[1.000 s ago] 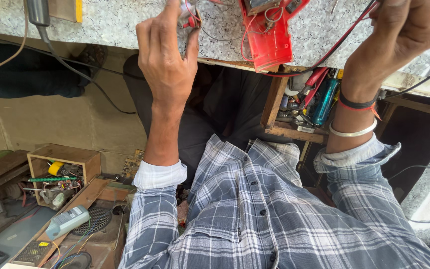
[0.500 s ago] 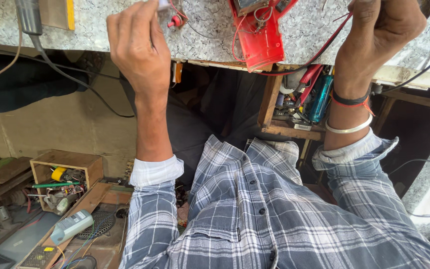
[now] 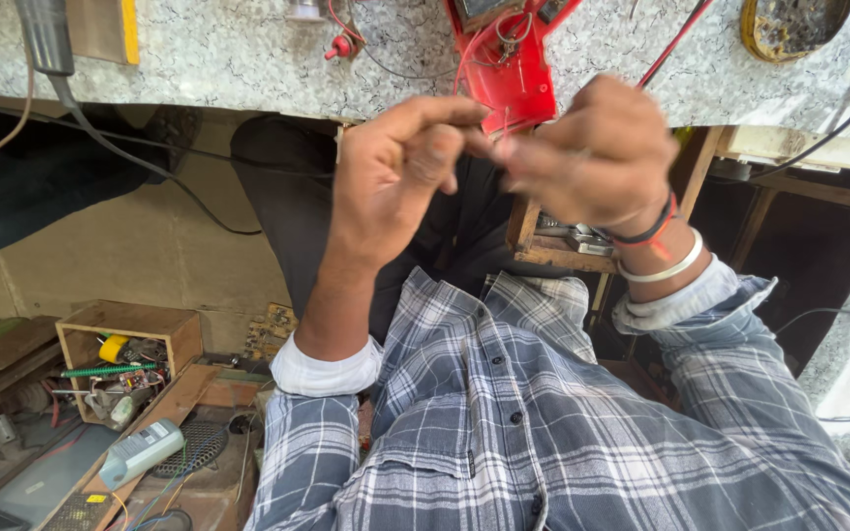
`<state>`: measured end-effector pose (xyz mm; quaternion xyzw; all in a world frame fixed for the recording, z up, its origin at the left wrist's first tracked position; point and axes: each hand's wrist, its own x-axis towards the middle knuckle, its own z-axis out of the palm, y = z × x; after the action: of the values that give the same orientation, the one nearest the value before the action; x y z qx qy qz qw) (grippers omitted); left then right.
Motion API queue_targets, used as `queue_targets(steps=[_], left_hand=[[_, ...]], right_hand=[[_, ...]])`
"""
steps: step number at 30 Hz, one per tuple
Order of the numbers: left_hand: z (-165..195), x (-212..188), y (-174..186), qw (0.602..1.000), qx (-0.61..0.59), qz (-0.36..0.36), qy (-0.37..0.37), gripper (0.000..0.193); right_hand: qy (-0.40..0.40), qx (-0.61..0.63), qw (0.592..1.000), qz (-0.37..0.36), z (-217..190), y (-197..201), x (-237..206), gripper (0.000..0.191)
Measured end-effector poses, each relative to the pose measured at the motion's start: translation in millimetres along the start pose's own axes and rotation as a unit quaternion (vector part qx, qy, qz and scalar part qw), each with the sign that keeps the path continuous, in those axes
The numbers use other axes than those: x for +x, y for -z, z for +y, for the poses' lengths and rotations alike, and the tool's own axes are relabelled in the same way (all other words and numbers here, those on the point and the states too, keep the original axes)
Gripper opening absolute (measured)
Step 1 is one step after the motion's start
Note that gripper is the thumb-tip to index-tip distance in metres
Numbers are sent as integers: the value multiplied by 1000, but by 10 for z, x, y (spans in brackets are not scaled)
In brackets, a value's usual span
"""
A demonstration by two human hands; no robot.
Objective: The person uses a soldering iron to join wires to a red plastic housing containing an LED strip. They strip wire ends with pliers, twist connections, and solder them in place. The person also uses a screwdriver to adjust the housing and a multimeter to test the circuit.
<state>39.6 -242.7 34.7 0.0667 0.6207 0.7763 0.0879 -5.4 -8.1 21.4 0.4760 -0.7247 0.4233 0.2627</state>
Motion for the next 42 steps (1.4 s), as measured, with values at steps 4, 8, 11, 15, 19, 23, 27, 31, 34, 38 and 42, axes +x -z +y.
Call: queue_targets(steps=[4, 8, 11, 15, 19, 23, 27, 31, 34, 38, 42], left_hand=[[-33, 30, -88, 986, -141, 15, 86, 36], [-14, -10, -85, 982, -164, 31, 88, 32], [-10, -51, -93, 980, -181, 36, 72, 34], [-31, -81, -117, 973, -214, 77, 38, 36], [-79, -118, -214, 972, -211, 103, 15, 36], [-157, -138, -368, 969, -215, 125, 14, 32], [-214, -129, -468, 967, -202, 149, 31, 30], [-222, -123, -517, 959, -231, 163, 6, 22], [-210, -128, -538, 958, -235, 165, -4, 18], [-204, -140, -576, 952, -247, 178, -7, 14], [-206, -143, -593, 956, -232, 182, -7, 13]], right_hand=[[37, 1, 997, -72, -160, -100, 184, 25], [37, 1, 996, -76, -204, -113, 277, 26], [18, 18, 996, -80, -188, -82, 266, 27], [-12, 53, 996, -65, -93, -24, 171, 44], [-115, 15, 993, -28, -135, -14, 18, 24], [-97, -25, 995, 6, -161, -54, -58, 29], [-50, -83, 995, -1, -172, -44, -42, 33], [-38, -142, 989, -3, -183, -49, 3, 34], [-28, -148, 989, -7, -185, -47, 26, 34], [-13, -154, 988, -15, -205, -25, 34, 33], [-12, -148, 989, -17, -211, -14, 36, 31]])
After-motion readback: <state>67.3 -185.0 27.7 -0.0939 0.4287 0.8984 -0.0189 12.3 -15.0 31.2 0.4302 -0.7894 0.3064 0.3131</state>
